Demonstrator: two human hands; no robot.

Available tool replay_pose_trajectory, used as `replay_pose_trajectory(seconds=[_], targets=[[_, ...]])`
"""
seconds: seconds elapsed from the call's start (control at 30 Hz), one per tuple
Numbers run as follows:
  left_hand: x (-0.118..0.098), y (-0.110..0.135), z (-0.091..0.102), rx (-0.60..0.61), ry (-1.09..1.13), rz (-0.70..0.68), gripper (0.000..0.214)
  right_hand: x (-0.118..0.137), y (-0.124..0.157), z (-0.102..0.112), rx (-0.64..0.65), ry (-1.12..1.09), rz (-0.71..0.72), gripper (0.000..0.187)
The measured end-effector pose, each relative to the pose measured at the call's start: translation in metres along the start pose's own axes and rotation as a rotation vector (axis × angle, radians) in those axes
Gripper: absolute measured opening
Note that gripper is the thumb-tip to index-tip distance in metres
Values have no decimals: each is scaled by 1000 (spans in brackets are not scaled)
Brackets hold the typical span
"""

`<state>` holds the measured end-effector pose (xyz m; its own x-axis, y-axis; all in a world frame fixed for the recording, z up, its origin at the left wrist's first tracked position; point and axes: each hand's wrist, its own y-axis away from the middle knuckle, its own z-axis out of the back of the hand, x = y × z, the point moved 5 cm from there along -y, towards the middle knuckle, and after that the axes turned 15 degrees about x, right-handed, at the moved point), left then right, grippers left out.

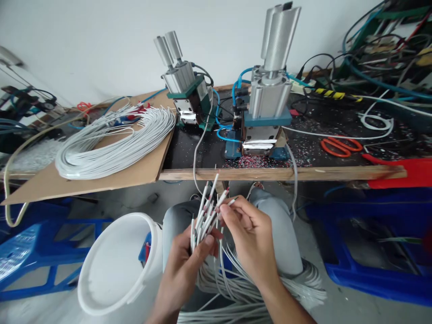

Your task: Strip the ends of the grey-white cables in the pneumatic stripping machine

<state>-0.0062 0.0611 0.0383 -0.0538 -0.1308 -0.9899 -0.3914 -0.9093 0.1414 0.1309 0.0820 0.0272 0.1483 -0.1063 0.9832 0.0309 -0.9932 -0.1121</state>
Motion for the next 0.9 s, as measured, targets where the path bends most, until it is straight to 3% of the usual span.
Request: replay_pose_trajectory(seconds=[0.07,0.13,0.23,0.33,0.47,0.67,0.9], targets=[[0,0,7,-127,-9,-25,26,-4,2,7,-86,-102,40,11],[4,-1,12,-197,61,-22,26,-13,7,14,-89,-316,33,17],[13,-1,11,-155,209,61,27,-29,18,9,194,-455,-179,22],[13,1,7,-125,163,107,30,-36,31,6,391,-230,-276,20],[7,2,3,-116,80,88,26,-31,37,3,413,7,-217,21],[4,1,1,-188,94,59,19,-26,37,-2,441,125,-186,19],[6,0,5,-155,-4,77,13,-15,36,-10,456,355,-47,19]])
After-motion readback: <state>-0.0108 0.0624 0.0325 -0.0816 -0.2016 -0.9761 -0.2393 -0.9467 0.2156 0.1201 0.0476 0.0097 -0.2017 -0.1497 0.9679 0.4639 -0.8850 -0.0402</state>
